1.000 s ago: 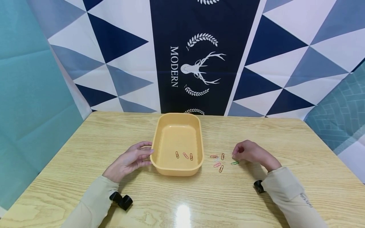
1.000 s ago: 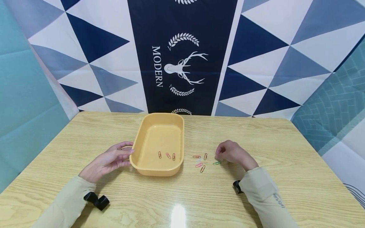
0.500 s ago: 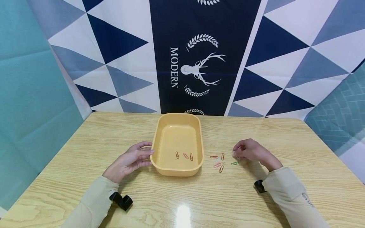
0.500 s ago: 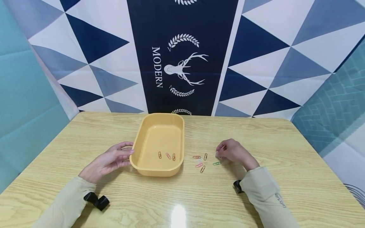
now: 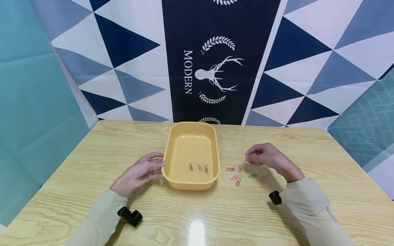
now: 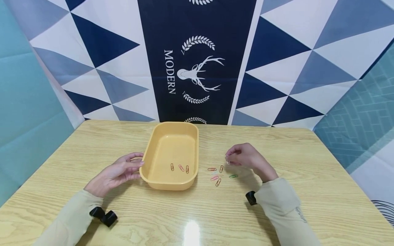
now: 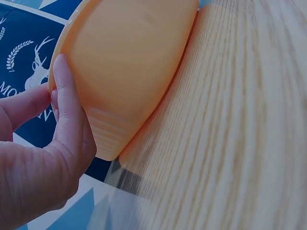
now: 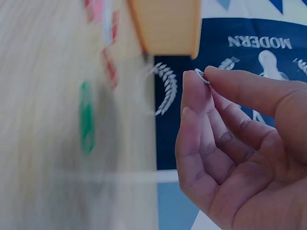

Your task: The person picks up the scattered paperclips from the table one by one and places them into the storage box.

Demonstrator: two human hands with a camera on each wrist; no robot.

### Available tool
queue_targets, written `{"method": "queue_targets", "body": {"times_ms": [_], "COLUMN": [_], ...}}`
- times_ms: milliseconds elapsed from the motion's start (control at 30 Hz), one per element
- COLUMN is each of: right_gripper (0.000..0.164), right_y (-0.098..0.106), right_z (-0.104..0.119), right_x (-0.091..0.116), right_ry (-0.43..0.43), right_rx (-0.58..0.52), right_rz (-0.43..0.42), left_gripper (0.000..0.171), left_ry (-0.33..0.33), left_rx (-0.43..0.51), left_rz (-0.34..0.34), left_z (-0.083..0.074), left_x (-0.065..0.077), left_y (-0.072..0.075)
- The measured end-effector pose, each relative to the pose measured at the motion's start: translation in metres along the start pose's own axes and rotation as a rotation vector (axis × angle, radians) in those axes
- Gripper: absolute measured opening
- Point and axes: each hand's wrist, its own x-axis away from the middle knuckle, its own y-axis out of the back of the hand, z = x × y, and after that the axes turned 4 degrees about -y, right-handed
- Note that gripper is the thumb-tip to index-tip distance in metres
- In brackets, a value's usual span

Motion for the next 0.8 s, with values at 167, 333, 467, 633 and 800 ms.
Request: {"method": "queue_targets", "body": {"times_ms": [167,333,467,633,800], "right_gripper": [0.020,0.019,0.018,0.016,0.015], "right_y": [-0.009,-0.019,-0.030,-0.044,-0.060], "right_z": [0.017,0.034,0.045,0.060,0.076], "right_x": [-0.003,-0.007,-0.012,-0.020,-0.025], "right_ry": [0.015,0.054,0.077,0.101,0.107], "right_rx": [-0.024,-0.056,-0.084,-0.130,-0.159], "right_rz": [0.020,0.043,0.056,0.070,0.074], "left_gripper": [0.047,0.047,0.046,0.046,0.043], "left_ry": [-0.001,-0.001,-0.001,-0.002,-0.004], "left_rx": [0.007,0.004,0.002,-0.006,-0.007], "left_rz": [-0.004,-0.011,-0.014,-0.007,-0.011], "left_z": [0.000,-0.001,-0.001,0.000,0.000], "left_x": [-0.001,-0.002,-0.003,-0.004,-0.005], "left_y": [0.000,-0.001,-0.001,-0.001,-0.001]}}
